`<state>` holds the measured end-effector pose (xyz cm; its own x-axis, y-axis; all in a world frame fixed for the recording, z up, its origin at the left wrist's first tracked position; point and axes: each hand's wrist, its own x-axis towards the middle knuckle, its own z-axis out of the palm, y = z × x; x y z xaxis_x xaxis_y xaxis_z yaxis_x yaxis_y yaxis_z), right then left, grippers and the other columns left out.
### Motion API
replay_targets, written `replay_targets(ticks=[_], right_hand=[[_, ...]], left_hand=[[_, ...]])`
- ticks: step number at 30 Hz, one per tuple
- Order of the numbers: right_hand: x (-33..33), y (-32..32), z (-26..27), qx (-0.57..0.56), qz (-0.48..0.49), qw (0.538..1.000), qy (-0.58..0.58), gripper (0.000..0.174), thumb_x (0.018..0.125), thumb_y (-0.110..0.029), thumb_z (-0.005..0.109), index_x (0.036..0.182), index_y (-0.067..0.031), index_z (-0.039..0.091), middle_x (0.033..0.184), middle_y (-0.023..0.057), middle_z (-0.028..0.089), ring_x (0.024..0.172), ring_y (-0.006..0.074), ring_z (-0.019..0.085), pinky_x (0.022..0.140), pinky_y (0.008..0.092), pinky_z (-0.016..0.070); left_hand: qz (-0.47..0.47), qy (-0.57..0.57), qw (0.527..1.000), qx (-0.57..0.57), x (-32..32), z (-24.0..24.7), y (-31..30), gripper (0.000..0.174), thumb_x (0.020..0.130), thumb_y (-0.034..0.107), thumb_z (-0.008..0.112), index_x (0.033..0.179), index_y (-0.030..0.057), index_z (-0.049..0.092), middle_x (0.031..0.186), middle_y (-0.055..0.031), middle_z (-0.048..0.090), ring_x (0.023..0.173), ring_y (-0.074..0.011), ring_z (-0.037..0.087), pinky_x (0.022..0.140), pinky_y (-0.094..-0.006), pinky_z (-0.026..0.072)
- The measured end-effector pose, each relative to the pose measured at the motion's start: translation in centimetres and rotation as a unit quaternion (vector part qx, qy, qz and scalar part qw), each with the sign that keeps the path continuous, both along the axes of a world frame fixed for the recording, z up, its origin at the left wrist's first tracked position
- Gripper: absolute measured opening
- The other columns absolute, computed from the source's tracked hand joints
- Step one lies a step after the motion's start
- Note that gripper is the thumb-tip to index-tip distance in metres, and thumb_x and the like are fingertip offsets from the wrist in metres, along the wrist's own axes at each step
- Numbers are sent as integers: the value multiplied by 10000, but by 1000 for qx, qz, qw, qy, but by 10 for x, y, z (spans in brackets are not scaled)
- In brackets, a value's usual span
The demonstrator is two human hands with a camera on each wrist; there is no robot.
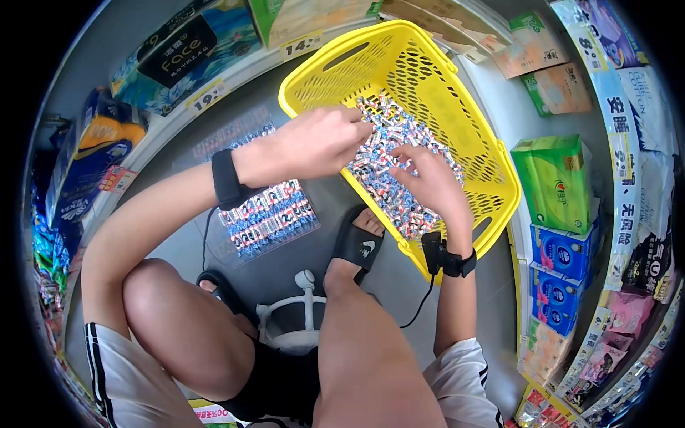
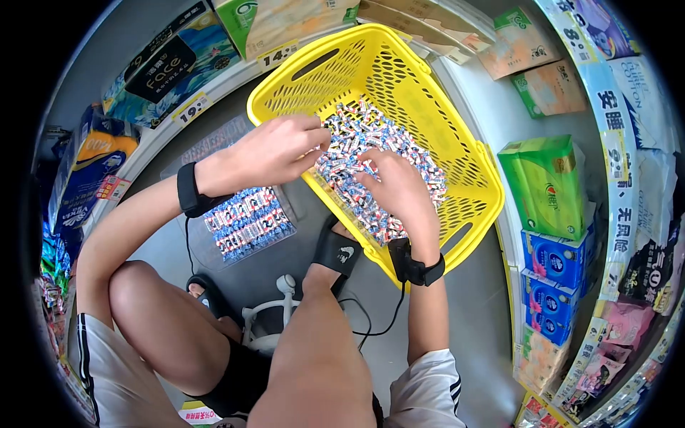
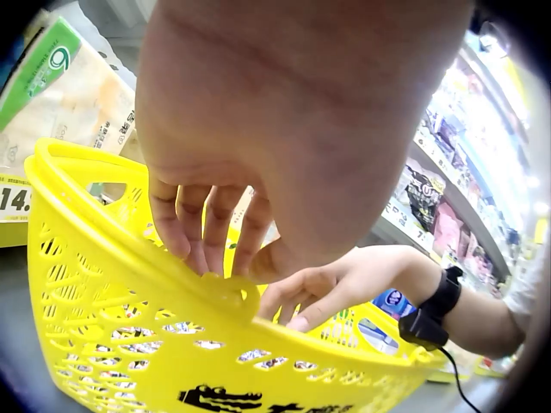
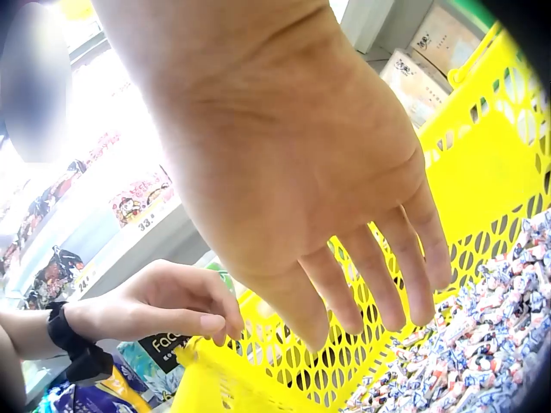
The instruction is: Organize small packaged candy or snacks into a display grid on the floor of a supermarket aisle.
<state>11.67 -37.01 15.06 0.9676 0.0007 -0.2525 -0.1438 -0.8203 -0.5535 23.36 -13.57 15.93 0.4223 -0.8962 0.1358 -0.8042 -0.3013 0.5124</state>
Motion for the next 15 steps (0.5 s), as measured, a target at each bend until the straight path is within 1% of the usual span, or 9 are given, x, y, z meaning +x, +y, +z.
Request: replay_targets(ticks=[2, 4, 5, 8, 9, 10, 12, 13, 15], right_hand=[[-3, -4, 7, 6, 15, 1000, 2, 340, 932, -247, 739, 1198, -35, 731, 1147, 208, 729, 1108, 378, 693, 964, 465, 537], [-3, -8, 12, -4, 52, 999, 5, 384, 932, -266, 740, 1211, -3, 724, 1182, 213, 718, 1147, 379, 674, 1003, 458, 517], [0, -15, 10, -19, 77, 997, 4, 414, 933, -262, 755, 1249, 0, 700, 1199, 181, 722, 1059, 342, 700, 949, 438, 545], [7, -18, 5, -46, 109, 992, 33, 441, 922, -254, 756, 1260, 21, 692, 1232, 197, 710, 1124, 354, 683, 999, 435, 525], [8, -21, -5, -24, 117, 992, 41, 439, 914, -233, 748, 1262, 28, 695, 1295, 204, 685, 1214, 362, 649, 1065, 428, 494], [7, -23, -19, -24, 116, 992, 40, 439, 914, -233, 748, 1262, 28, 695, 1295, 204, 685, 1214, 362, 649, 1065, 428, 494], [11, -24, -47, -26, 172, 983, 54, 373, 902, -200, 720, 1213, 5, 725, 1284, 188, 677, 1232, 350, 639, 1067, 428, 505], [15, -23, -51, -30, 196, 976, 91, 381, 886, -166, 674, 1221, 8, 728, 1377, 188, 643, 1285, 343, 616, 1106, 418, 488], [18, -18, -58, -32, 203, 974, 97, 389, 884, -159, 657, 1226, 11, 728, 1423, 186, 620, 1306, 344, 605, 1118, 413, 482]], left_hand=[[2, 28, 999, 20, 1, 7, -8, 128, 908, 82, 653, 1003, -2, 667, 975, -190, 660, 972, -385, 666, 843, -496, 532], [-76, 42, 995, 46, 9, 14, -15, 135, 904, 72, 644, 1011, -5, 671, 965, -195, 676, 964, -396, 677, 852, -501, 533], [-110, 59, 989, 76, 17, 18, -24, 142, 913, 79, 623, 1009, -9, 680, 962, -199, 678, 963, -402, 679, 867, -498, 534], [-136, 51, 983, 111, 24, 14, -46, 160, 923, 105, 613, 1001, -16, 684, 969, -207, 684, 974, -403, 684, 870, -498, 537], [-142, 60, 979, 131, 24, 2, -49, 181, 932, 126, 608, 1009, -11, 696, 987, -212, 690, 979, -406, 687, 863, -499, 542], [-142, 59, 979, 131, 21, -5, -53, 181, 932, 126, 608, 1009, -11, 696, 987, -212, 690, 979, -406, 687, 863, -499, 542], [-159, 18, 960, 232, 18, -22, -62, 187, 932, 121, 611, 1027, 2, 719, 973, -207, 699, 960, -409, 691, 850, -509, 550], [-167, 12, 950, 262, 19, -33, -67, 220, 938, 159, 610, 1047, 20, 741, 969, -205, 717, 950, -411, 699, 830, -519, 557], [-160, 33, 939, 303, 20, -47, -70, 239, 943, 181, 603, 1051, 21, 743, 977, -206, 725, 949, -411, 703, 823, -521, 561]])
